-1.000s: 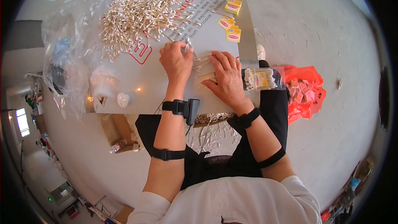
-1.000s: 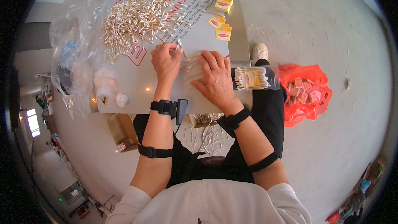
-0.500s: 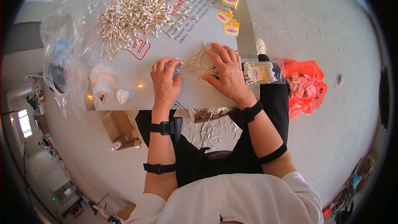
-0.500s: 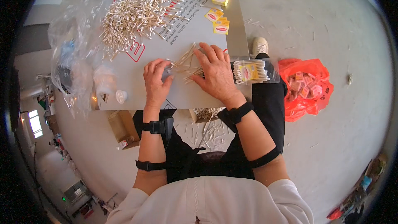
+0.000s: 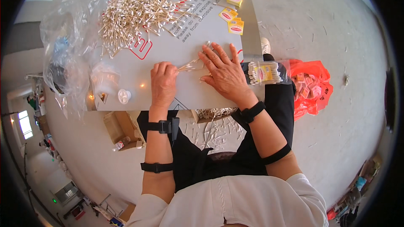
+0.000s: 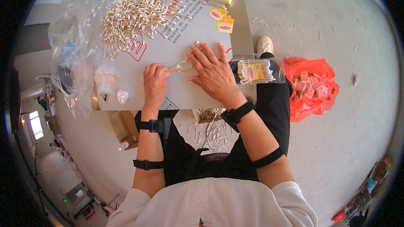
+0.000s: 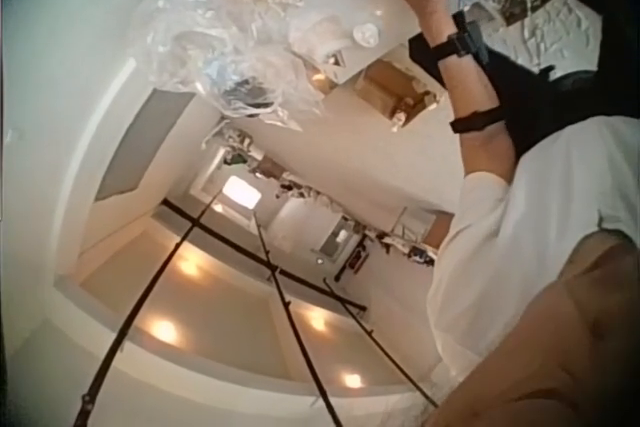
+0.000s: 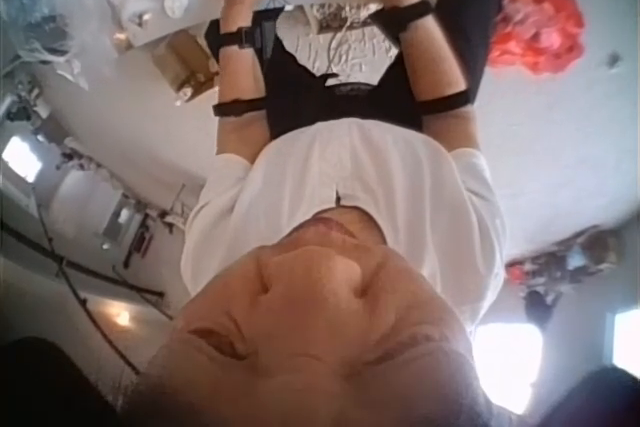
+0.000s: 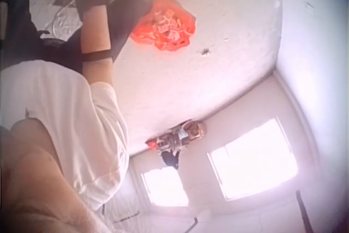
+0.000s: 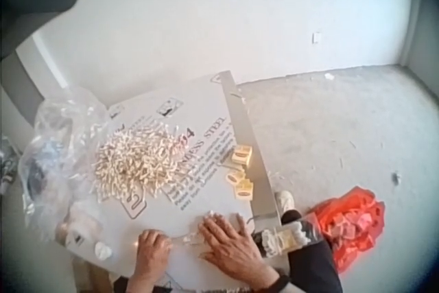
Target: Organizing and packaging small cotton swabs into clear plastic containers at a workbench.
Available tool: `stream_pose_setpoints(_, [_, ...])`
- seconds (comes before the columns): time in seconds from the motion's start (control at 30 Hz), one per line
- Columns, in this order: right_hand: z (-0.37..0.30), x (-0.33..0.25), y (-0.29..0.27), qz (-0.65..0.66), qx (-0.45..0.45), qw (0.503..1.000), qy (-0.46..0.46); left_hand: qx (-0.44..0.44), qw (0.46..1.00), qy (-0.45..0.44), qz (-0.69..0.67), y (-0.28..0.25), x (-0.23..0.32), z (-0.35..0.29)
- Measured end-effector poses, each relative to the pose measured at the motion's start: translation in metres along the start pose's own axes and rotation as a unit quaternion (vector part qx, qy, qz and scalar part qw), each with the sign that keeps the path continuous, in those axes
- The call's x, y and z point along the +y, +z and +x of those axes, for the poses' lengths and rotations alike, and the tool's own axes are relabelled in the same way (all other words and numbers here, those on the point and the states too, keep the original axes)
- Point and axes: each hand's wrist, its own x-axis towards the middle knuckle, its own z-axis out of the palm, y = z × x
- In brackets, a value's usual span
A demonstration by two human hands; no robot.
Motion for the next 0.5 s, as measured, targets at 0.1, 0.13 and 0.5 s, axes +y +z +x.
stream_pose_setpoints(0.1, [-0.001, 0.001, 0.0, -0.007, 0.008, 1.0, 0.002, 0.015, 0.999, -0.029, 0.011, -0.003, -0.016, 0.001])
stream_pose_setpoints(0.13, [-0.001, 0.001, -0.001, -0.007, 0.009, 1.0, 0.003, 0.026, 0.998, -0.052, 0.014, -0.001, -0.02, 0.003])
stream_pose_setpoints(0.5, [-0.005, 0.006, -0.013, 0.18, 0.085, 0.979, 0.041, 0.016, 1.0, 0.001, -0.015, 0.029, 0.026, 0.054])
